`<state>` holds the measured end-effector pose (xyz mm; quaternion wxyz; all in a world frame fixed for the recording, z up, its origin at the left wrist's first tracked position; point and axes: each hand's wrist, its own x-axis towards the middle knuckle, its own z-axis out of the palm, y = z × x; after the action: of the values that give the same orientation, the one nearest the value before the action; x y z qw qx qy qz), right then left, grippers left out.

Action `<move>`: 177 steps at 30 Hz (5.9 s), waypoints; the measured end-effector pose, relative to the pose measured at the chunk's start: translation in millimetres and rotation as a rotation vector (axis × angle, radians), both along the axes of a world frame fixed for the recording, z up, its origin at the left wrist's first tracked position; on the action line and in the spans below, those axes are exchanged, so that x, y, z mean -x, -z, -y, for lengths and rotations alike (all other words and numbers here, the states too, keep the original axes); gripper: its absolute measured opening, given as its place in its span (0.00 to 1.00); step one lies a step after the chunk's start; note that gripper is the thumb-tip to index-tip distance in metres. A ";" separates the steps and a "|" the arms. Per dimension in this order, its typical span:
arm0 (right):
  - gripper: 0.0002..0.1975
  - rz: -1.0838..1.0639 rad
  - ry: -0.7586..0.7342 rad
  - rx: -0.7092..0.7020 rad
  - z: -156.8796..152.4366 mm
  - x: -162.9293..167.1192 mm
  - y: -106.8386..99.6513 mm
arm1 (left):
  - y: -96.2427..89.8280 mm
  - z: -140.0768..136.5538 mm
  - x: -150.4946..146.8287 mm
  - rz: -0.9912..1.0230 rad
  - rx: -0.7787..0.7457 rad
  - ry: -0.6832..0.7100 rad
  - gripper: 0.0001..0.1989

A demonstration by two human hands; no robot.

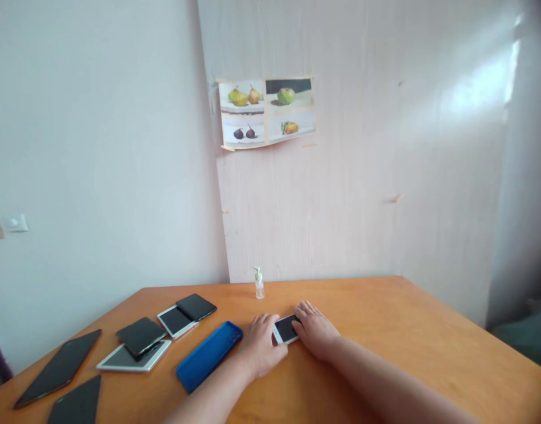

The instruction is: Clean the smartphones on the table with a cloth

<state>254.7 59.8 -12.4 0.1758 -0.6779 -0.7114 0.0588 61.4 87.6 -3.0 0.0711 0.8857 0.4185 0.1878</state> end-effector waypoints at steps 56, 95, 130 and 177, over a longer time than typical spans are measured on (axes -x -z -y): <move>0.27 0.234 0.137 0.027 2.5 -13.4 1.9 | 13.3 -13.5 -12.3 0.154 -0.018 0.061 0.40; 0.27 0.227 0.032 0.051 12.8 -1.6 -4.1 | 12.0 -12.2 -11.7 0.119 -0.058 0.057 0.24; 0.25 0.220 0.011 -0.056 18.4 7.8 -5.3 | 12.1 -20.5 -7.8 0.098 -0.060 -0.008 0.16; 0.19 0.179 -0.028 -0.118 14.6 2.8 -10.2 | 10.0 -27.1 -4.1 0.025 -0.020 0.023 0.21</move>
<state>251.9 45.1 -2.2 0.1503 -0.6588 -0.7360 -0.0412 65.5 114.7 -12.9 0.0697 0.8887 0.4055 0.2023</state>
